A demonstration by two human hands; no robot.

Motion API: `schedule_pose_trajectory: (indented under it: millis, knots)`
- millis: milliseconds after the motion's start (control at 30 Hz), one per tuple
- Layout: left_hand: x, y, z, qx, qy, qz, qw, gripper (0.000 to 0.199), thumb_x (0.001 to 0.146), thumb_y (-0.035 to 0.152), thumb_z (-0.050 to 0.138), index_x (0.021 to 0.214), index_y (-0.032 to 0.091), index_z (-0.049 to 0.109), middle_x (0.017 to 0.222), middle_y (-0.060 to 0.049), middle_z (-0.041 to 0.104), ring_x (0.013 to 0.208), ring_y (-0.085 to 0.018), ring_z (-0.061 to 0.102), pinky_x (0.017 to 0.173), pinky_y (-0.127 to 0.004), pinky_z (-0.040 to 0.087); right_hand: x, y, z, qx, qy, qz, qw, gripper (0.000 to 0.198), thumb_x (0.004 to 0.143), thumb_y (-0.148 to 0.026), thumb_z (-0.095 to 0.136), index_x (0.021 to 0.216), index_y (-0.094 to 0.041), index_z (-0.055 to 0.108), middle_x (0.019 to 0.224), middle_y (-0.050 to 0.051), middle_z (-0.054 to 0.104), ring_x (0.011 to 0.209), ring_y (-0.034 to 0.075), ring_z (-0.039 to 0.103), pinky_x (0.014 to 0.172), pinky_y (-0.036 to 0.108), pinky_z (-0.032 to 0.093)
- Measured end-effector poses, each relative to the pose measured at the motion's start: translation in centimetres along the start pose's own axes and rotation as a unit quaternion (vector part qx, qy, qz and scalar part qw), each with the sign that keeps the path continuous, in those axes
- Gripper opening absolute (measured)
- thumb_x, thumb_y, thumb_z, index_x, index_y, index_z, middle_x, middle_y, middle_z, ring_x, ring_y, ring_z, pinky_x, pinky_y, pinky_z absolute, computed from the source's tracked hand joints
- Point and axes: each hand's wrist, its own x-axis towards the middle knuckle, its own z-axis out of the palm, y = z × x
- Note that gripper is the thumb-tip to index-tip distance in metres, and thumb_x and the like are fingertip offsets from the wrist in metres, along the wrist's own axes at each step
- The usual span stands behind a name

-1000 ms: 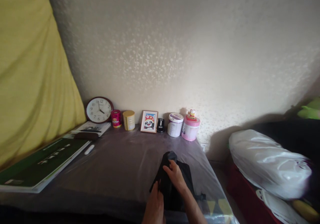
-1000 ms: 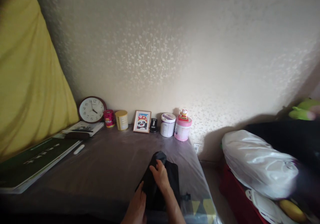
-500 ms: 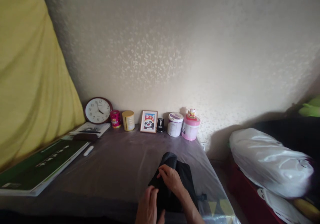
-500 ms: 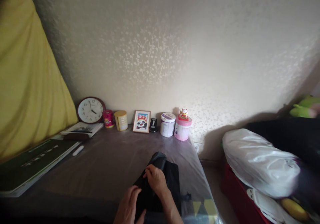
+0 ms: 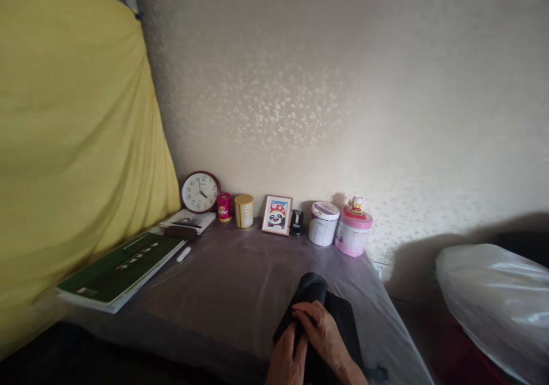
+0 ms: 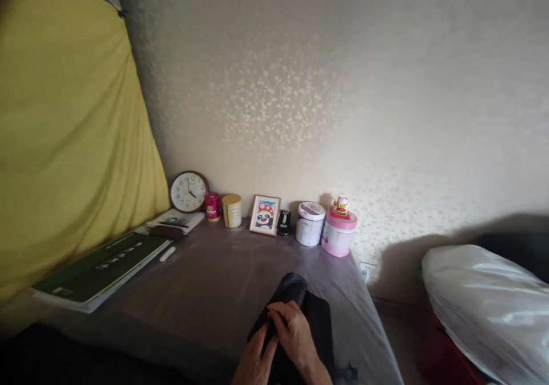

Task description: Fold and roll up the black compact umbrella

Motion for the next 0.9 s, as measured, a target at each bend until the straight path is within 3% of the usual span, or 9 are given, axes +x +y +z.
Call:
schedule_pose_trajectory:
  millis: [67, 167, 333, 500, 567, 700, 800, 900]
  knots:
    - [0.0, -0.1, 0.6, 0.026, 0.035, -0.006, 0.999, 0.061, 0.077, 0.012, 0.057, 0.133, 0.026, 0.038, 0.13, -0.012, 0.053, 0.115, -0.025, 0.054, 0.092, -0.033, 0.05, -0.4, 1.1, 0.1, -0.024, 0.038, -0.038, 0.998, 0.027, 0.091, -0.032, 0.043, 0.097, -0.023, 0.068, 0.098, 0.004, 0.069, 0.097, 0.018, 0.061, 0.086, 0.028, 0.047]
    - [-0.1, 0.4, 1.0, 0.048, 0.066, -0.041, 0.996, 0.057, 0.082, 0.004, 0.045, 0.134, 0.027, 0.037, 0.13, -0.011, 0.054, 0.118, -0.022, 0.052, 0.093, -0.031, 0.049, -0.3, 3.2, 0.6, -0.083, 0.064, -0.092, 0.99, 0.026, 0.091, -0.03, 0.044, 0.103, -0.023, 0.066, 0.114, 0.005, 0.065, 0.115, 0.021, 0.052, 0.098, 0.037, 0.041]
    - [-0.2, 0.9, 0.8, 0.016, 0.027, -0.07, 0.997, 0.059, 0.083, 0.0, 0.037, 0.136, 0.026, 0.033, 0.134, -0.009, 0.05, 0.121, -0.021, 0.048, 0.097, -0.029, 0.046, 1.9, 5.9, 1.2, -0.159, 0.068, -0.091, 0.981, 0.03, 0.092, -0.029, 0.04, 0.112, -0.022, 0.061, 0.12, 0.006, 0.061, 0.121, 0.023, 0.047, 0.105, 0.047, 0.031]
    - [0.3, 0.8, -1.3, -0.029, -0.092, -0.098, 0.991, 0.067, 0.077, -0.008, 0.026, 0.137, 0.023, 0.029, 0.14, -0.011, 0.04, 0.127, -0.022, 0.041, 0.101, -0.033, 0.042, 4.6, 7.2, 0.8, -0.178, 0.071, -0.055, 0.98, 0.033, 0.093, -0.026, 0.033, 0.108, -0.023, 0.063, 0.116, 0.005, 0.064, 0.121, 0.022, 0.047, 0.102, 0.045, 0.032]
    - [0.8, 1.0, -3.0, -0.064, -0.164, -0.096, 0.98, 0.07, 0.074, -0.008, 0.027, 0.138, 0.02, 0.026, 0.143, -0.012, 0.034, 0.13, -0.024, 0.036, 0.102, -0.038, 0.04, 5.5, 7.6, 0.7, -0.174, 0.073, -0.034, 0.981, 0.034, 0.093, -0.026, 0.032, 0.106, -0.022, 0.064, 0.115, 0.005, 0.064, 0.117, 0.021, 0.05, 0.099, 0.042, 0.036]
    - [1.9, 2.0, -6.7, -0.102, -0.24, -0.143, 0.955, 0.082, 0.062, -0.009, 0.034, 0.139, 0.014, 0.019, 0.147, -0.016, 0.023, 0.135, -0.024, 0.025, 0.108, -0.036, 0.031, 6.4, 8.2, 0.6, -0.152, 0.099, 0.006, 0.983, 0.032, 0.091, -0.026, 0.035, 0.105, -0.021, 0.063, 0.112, 0.006, 0.065, 0.104, 0.018, 0.058, 0.095, 0.035, 0.041]
    - [2.0, 2.6, -8.2, -0.124, -0.262, -0.17, 0.942, 0.091, 0.055, -0.007, 0.04, 0.14, 0.014, 0.016, 0.149, -0.015, 0.018, 0.137, -0.024, 0.021, 0.11, -0.037, 0.027, 5.5, 8.8, -0.3, -0.148, 0.142, 0.046, 0.978, 0.031, 0.088, -0.029, 0.038, 0.106, -0.019, 0.061, 0.109, 0.008, 0.066, 0.104, 0.02, 0.058, 0.095, 0.036, 0.041]
    - [1.2, 2.4, -7.8, -0.153, -0.228, -0.142, 0.951, 0.096, 0.054, -0.003, 0.044, 0.142, 0.013, 0.01, 0.15, -0.017, 0.017, 0.136, -0.027, 0.022, 0.109, -0.041, 0.028, 2.8, 9.8, -2.2, -0.149, 0.192, 0.111, 0.964, 0.035, 0.086, -0.033, 0.036, 0.104, -0.015, 0.061, 0.106, 0.013, 0.066, 0.101, 0.023, 0.06, 0.089, 0.036, 0.045]
